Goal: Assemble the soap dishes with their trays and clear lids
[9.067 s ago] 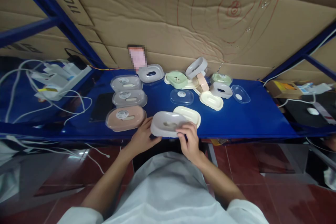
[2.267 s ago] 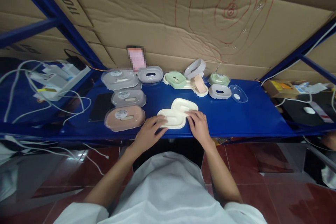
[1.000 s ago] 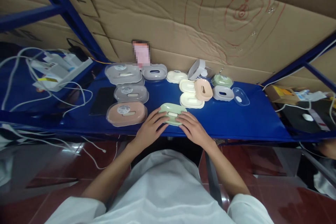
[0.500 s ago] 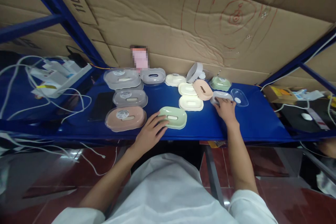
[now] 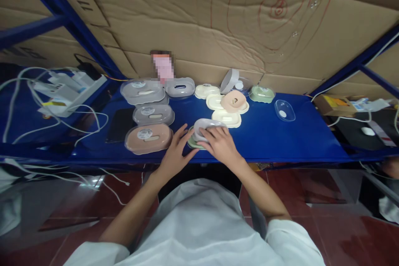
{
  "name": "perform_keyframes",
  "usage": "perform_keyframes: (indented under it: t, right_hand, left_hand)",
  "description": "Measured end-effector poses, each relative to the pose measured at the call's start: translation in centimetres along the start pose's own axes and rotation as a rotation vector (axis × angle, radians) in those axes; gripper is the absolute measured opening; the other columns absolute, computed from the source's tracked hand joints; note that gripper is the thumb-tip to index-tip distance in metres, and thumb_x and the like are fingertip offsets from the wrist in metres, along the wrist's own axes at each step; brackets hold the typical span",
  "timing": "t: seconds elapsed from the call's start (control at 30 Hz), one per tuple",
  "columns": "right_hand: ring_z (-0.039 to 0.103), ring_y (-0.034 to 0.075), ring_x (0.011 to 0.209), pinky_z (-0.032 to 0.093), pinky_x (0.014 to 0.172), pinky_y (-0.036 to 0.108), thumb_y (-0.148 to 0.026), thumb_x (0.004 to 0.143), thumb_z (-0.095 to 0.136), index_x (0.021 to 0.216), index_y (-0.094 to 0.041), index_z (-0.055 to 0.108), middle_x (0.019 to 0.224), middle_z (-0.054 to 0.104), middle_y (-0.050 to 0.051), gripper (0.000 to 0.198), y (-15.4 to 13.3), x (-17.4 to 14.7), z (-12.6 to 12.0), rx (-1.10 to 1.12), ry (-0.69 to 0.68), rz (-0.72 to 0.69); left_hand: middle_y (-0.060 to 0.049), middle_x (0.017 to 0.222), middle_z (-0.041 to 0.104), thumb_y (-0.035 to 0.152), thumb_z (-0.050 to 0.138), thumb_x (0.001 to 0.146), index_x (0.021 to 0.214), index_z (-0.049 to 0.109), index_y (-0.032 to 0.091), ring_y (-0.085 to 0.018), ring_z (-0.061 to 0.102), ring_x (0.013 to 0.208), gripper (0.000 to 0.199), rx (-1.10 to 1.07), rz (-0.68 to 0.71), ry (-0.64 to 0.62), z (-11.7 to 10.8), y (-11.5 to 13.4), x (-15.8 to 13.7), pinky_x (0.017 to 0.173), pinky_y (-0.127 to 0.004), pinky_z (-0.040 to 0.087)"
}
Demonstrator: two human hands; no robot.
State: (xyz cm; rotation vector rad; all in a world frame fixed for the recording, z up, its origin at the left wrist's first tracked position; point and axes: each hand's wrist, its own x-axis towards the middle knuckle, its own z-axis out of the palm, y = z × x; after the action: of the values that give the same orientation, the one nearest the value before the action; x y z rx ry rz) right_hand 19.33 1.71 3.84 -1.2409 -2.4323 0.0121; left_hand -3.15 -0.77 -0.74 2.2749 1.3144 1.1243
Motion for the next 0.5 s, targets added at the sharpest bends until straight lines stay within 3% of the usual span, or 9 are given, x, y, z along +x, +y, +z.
perform_keyframes:
  t: [0.1,0.27,0.5]
  right_hand:
    - [0.062,0.034,0.127,0.047,0.110,0.051,-0.052,0.107,0.056,0.155,-0.023,0.057,0.136,0.069,0.016,0.056,-0.7,0.7,-0.1,0.016,-0.050,-0.086]
    - [0.054,0.032,0.145,0.039,0.123,0.055,-0.044,0.107,0.058,0.152,-0.024,0.058,0.151,0.062,0.016,0.049,-0.5,0.3,-1.0,-0.008,-0.109,-0.204]
    - [0.056,0.032,0.145,0.040,0.124,0.057,-0.040,0.109,0.054,0.154,-0.019,0.056,0.154,0.061,0.017,0.049,-0.1,0.1,-1.0,0.007,-0.128,-0.245]
  left_hand:
    - [-0.018,0.169,0.037,0.038,0.066,0.104,0.167,0.027,0.031,-0.033,0.048,0.153,0.075,0.003,-0.027,-0.003,0.1,-0.2,0.0,0.122,-0.053,0.048]
    - [-0.017,0.168,0.040,0.035,0.066,0.103,0.164,0.037,0.030,-0.033,0.046,0.154,0.067,0.035,0.004,-0.039,0.6,-0.8,-0.4,0.124,-0.053,0.045]
    - [-0.016,0.168,0.043,0.032,0.068,0.102,0.159,0.044,0.030,-0.033,0.050,0.151,0.062,0.023,0.012,-0.025,0.8,-0.9,-0.4,0.122,-0.053,0.048]
